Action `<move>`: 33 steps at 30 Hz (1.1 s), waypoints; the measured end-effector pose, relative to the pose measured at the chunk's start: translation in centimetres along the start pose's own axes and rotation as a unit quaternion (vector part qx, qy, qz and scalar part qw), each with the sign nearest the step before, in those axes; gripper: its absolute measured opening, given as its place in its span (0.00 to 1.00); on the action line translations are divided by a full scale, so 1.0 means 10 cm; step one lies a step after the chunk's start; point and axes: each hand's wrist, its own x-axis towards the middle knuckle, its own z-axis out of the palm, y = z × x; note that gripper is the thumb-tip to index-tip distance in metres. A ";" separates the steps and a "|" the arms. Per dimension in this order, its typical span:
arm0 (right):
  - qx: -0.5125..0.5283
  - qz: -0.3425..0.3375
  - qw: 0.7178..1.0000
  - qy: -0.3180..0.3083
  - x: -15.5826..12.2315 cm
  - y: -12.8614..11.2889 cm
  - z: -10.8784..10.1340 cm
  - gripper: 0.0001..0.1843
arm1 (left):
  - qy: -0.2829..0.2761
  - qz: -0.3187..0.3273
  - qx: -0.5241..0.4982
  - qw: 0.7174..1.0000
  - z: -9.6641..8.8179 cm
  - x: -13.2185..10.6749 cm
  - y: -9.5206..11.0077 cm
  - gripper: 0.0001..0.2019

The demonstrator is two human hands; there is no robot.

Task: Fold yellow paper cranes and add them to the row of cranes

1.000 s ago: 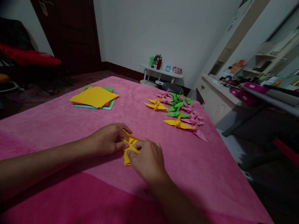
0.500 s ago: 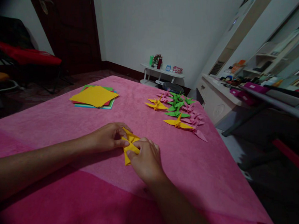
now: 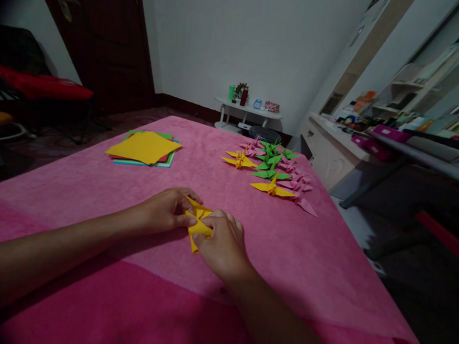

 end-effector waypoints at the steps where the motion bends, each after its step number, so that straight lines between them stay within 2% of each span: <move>1: 0.003 -0.001 1.000 -0.001 0.00 0.01 -0.01 0.06 | 0.000 0.010 0.001 1.000 0.00 0.00 0.00 0.09; 7: 0.034 0.029 0.999 0.019 0.03 0.08 0.00 0.13 | 0.000 0.019 0.007 1.000 0.02 0.00 -0.04 0.10; 14: -0.004 0.031 0.998 0.049 0.03 0.05 0.01 0.10 | 0.004 0.009 0.037 0.999 0.01 0.02 -0.04 0.10; 23: -0.048 0.026 0.997 0.050 0.05 0.06 0.02 0.08 | 0.002 0.002 0.075 0.997 -0.01 0.01 0.05 0.09; 27: -0.041 0.026 0.998 0.042 0.06 0.07 0.01 0.09 | -0.001 -0.013 0.056 0.998 -0.02 0.03 0.02 0.09; 33: -0.021 0.044 0.998 0.032 0.06 0.06 0.00 0.09 | -0.090 -0.006 -0.067 0.994 -0.06 0.05 -0.06 0.11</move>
